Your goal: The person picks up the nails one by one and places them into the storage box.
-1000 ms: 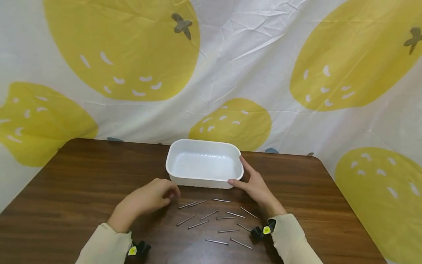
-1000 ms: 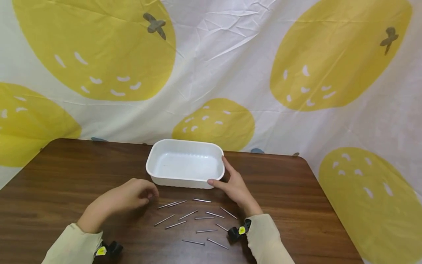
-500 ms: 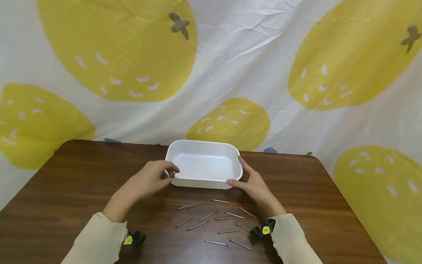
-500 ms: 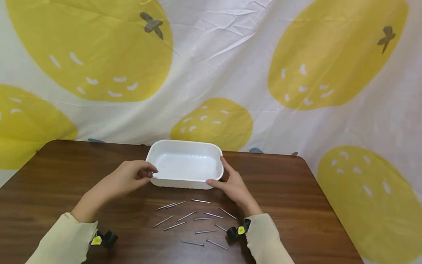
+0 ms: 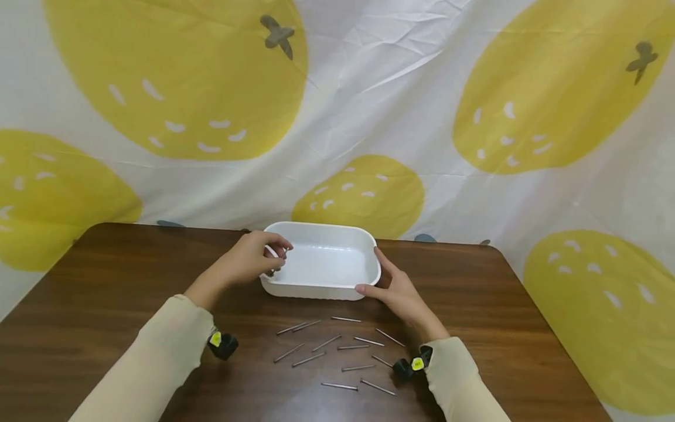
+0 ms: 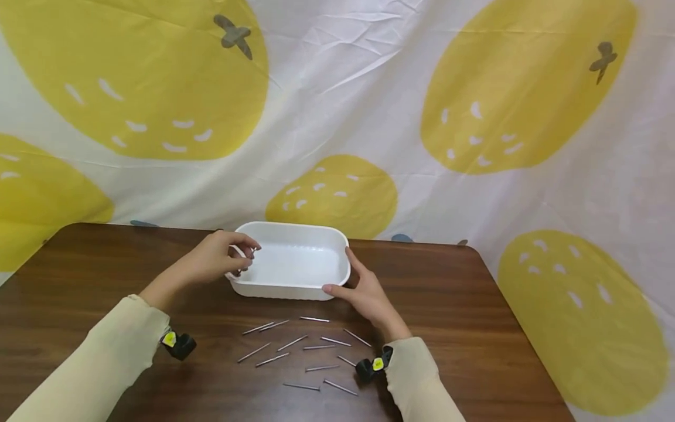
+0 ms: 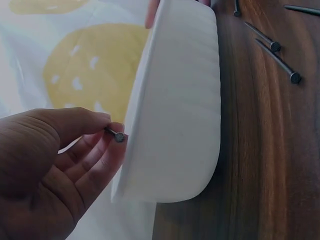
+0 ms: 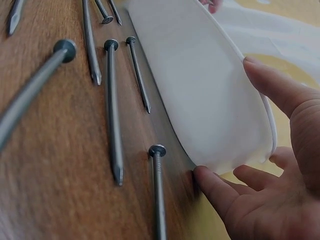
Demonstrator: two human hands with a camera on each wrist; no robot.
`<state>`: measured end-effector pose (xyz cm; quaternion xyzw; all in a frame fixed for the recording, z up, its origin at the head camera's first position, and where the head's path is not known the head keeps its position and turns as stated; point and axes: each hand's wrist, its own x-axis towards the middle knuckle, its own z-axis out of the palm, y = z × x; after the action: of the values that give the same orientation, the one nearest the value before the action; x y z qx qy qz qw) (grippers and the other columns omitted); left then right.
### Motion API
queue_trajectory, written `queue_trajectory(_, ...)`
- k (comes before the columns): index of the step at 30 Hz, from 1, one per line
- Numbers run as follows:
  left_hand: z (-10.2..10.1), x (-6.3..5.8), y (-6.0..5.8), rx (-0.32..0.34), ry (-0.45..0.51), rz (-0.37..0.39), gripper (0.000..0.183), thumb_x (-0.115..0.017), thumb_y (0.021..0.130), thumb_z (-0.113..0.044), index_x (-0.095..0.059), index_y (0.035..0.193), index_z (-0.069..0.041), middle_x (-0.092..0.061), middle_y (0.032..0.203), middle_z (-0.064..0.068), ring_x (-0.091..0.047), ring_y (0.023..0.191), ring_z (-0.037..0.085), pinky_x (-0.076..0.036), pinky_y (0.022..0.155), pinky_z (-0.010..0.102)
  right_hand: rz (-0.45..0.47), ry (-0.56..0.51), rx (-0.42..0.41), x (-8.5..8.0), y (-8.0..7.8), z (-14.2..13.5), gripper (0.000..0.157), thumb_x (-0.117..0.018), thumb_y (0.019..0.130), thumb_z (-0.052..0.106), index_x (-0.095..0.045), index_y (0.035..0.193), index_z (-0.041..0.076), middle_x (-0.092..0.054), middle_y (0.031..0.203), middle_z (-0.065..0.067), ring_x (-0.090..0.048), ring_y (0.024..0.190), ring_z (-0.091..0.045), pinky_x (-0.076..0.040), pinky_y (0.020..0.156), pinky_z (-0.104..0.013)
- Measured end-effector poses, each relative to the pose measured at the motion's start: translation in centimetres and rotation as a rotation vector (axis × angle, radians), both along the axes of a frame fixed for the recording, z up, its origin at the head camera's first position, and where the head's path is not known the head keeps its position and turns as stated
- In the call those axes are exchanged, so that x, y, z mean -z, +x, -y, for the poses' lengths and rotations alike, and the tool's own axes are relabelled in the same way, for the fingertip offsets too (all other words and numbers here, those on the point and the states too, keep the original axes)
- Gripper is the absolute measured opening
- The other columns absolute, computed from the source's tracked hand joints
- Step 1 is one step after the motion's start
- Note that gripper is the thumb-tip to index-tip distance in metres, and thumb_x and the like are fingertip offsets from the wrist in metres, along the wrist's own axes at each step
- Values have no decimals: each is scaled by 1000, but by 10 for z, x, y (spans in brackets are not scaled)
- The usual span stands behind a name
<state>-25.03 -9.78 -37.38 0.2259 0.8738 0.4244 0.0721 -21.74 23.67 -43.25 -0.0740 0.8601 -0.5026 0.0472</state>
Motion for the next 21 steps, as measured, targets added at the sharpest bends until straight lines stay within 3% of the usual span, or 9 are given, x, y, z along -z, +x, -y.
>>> queue_trajectory(5, -1, 5, -15, 0, -9, -1, 31, -64, 90, 0, -65, 120, 8, -66, 95, 16, -69, 73, 19, -60, 63, 30, 3, 19, 7, -1, 0, 1, 100, -82, 83, 34, -22, 162, 22, -25, 168, -10, -17, 157, -32, -14, 125, -61)
queue_trajectory(13, -5, 6, -29, -23, -30, 17, 33, -64, 89, 2, -64, 121, 10, -66, 96, 18, -67, 71, 18, -60, 63, 31, 18, 23, 0, -2, -1, 2, 101, -82, 83, 33, -21, 162, 23, -24, 168, -10, -16, 157, -33, -14, 124, -62)
queue_trajectory(21, -18, 2, -42, 22, -150, 3, 32, -63, 89, 2, -65, 120, 9, -65, 92, 15, -63, 64, 16, -58, 60, 28, 22, 16, 14, 1, -3, 0, 101, -83, 83, 33, -21, 162, 23, -25, 168, -11, -17, 157, -33, -13, 125, -62)
